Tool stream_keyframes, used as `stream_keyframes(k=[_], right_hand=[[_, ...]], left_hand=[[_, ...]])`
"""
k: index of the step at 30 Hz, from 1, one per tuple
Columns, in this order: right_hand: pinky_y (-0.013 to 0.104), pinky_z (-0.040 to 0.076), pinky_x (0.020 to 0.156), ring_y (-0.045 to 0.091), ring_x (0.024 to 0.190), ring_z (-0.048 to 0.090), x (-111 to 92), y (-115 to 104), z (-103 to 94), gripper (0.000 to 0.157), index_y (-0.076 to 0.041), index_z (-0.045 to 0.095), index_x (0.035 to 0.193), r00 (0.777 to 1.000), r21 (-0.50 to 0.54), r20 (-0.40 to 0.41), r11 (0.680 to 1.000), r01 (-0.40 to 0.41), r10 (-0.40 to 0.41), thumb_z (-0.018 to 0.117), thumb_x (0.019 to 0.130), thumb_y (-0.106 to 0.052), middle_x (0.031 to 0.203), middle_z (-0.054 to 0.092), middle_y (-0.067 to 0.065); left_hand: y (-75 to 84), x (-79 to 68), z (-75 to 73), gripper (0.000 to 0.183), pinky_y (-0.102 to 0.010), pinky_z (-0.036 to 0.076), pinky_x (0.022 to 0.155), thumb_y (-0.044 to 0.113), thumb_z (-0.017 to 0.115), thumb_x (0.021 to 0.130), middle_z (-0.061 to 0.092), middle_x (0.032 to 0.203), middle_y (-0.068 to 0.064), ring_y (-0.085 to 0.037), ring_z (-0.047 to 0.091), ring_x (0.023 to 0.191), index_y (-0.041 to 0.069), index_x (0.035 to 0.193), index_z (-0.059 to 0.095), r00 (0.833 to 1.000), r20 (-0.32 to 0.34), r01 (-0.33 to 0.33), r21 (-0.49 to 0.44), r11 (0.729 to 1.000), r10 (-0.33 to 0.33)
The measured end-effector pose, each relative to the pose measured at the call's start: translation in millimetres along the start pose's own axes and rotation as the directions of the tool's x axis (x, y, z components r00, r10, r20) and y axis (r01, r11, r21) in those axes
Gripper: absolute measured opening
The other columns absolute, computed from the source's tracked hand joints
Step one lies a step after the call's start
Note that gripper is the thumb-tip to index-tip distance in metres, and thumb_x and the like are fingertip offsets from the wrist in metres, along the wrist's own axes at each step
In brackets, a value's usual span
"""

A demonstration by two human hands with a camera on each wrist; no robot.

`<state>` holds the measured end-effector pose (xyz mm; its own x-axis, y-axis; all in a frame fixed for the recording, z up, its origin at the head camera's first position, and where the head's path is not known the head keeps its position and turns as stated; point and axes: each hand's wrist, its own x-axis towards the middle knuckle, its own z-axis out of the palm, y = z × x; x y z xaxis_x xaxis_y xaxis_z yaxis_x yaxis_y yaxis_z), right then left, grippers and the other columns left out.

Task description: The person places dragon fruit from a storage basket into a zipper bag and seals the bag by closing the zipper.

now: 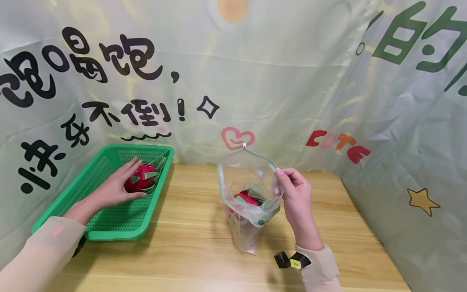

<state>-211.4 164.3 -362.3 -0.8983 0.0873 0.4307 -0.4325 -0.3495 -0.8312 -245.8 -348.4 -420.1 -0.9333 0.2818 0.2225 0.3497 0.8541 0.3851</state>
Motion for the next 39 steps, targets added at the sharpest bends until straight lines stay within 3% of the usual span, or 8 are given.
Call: stream_keyframes(k=[5, 12, 17, 20, 24, 28, 32, 39], right_hand=[[0.021, 0.046, 0.044, 0.011, 0.049, 0.049, 0, 1, 0.8, 0.018, -0.006, 0.067, 0.086, 1.000, 0.007, 0.002, 1.000, 0.009, -0.009, 0.062, 0.102, 0.001, 0.062, 0.055, 0.002], [0.020, 0.046, 0.043, 0.010, 0.050, 0.049, -1, 0, 2.5, 0.018, -0.007, 0.068, 0.086, 1.000, -0.007, -0.009, 1.000, 0.001, -0.001, 0.063, 0.102, 0.000, 0.063, 0.056, 0.002], [0.020, 0.046, 0.044, 0.010, 0.050, 0.049, -1, 0, 2.5, 0.019, -0.007, 0.067, 0.085, 1.000, -0.001, -0.006, 1.000, 0.004, -0.004, 0.063, 0.102, 0.001, 0.064, 0.056, 0.002], [0.019, 0.045, 0.044, 0.010, 0.050, 0.049, -1, 0, 2.6, 0.019, -0.008, 0.068, 0.086, 1.000, 0.005, -0.008, 1.000, 0.000, 0.000, 0.063, 0.102, 0.001, 0.064, 0.057, 0.001], [0.019, 0.045, 0.044, 0.010, 0.050, 0.049, -2, 1, 2.3, 0.019, -0.008, 0.069, 0.086, 1.000, 0.006, -0.003, 1.000, -0.006, 0.006, 0.063, 0.102, 0.001, 0.064, 0.057, 0.001], [0.020, 0.045, 0.044, 0.010, 0.051, 0.049, -2, 3, 1.8, 0.017, -0.007, 0.068, 0.087, 1.000, 0.000, 0.004, 1.000, -0.009, 0.009, 0.064, 0.102, 0.000, 0.065, 0.057, 0.002], [0.020, 0.045, 0.044, 0.011, 0.051, 0.049, -2, 3, 1.8, 0.016, -0.007, 0.068, 0.087, 1.000, -0.002, 0.005, 1.000, -0.009, 0.009, 0.064, 0.102, -0.001, 0.064, 0.056, 0.002], [0.020, 0.045, 0.044, 0.010, 0.050, 0.049, -2, 3, 2.9, 0.016, -0.008, 0.068, 0.087, 1.000, -0.004, 0.008, 1.000, -0.010, 0.010, 0.064, 0.102, -0.001, 0.063, 0.055, 0.001]], left_hand=[[-13.0, -1.3, 9.6, 0.118, -0.081, 0.017, 0.112, 0.050, 0.086, 0.082, 0.009, 0.172, -0.023, -0.057, 0.012, 0.152, 0.012, 0.168, 0.013, 1.000, 0.008, 0.028, 0.079, 0.996, -0.029], [-15.0, -3.8, 12.7, 0.118, -0.082, 0.016, 0.112, 0.050, 0.085, 0.083, 0.006, 0.172, -0.024, -0.060, 0.013, 0.149, 0.009, 0.167, 0.013, 0.997, 0.045, 0.051, 0.118, 0.992, -0.057], [-16.5, -2.4, 15.0, 0.115, -0.079, 0.030, 0.107, 0.044, 0.089, 0.081, 0.014, 0.168, -0.026, -0.061, 0.022, 0.143, 0.007, 0.166, 0.020, 0.999, 0.008, 0.039, 0.138, 0.990, -0.041], [-16.6, -3.1, 16.9, 0.113, -0.077, 0.044, 0.092, 0.040, 0.091, 0.080, 0.020, 0.162, -0.028, -0.061, 0.028, 0.134, 0.008, 0.165, 0.024, 0.998, -0.031, 0.055, 0.150, 0.987, -0.051], [-17.0, -4.8, 18.6, 0.109, -0.072, 0.048, 0.079, 0.036, 0.089, 0.082, 0.022, 0.156, -0.029, -0.057, 0.030, 0.124, 0.007, 0.165, 0.024, 0.993, -0.071, 0.100, 0.167, 0.981, -0.089], [-17.4, -5.9, 19.8, 0.103, -0.070, 0.048, 0.077, 0.030, 0.087, 0.084, 0.024, 0.153, -0.032, -0.055, 0.031, 0.120, 0.002, 0.162, 0.027, 0.989, -0.103, 0.126, 0.166, 0.978, -0.110], [-17.5, -5.0, 19.4, 0.097, -0.073, 0.048, 0.076, 0.026, 0.086, 0.085, 0.024, 0.150, -0.036, -0.058, 0.034, 0.118, 0.004, 0.160, 0.029, 0.985, -0.114, 0.141, 0.128, 0.982, -0.127], [-17.3, -4.1, 16.3, 0.090, -0.080, 0.042, 0.092, 0.015, 0.081, 0.092, 0.032, 0.146, -0.045, -0.068, 0.041, 0.124, 0.000, 0.160, 0.024, 0.993, -0.061, 0.107, 0.064, 0.992, -0.103]])
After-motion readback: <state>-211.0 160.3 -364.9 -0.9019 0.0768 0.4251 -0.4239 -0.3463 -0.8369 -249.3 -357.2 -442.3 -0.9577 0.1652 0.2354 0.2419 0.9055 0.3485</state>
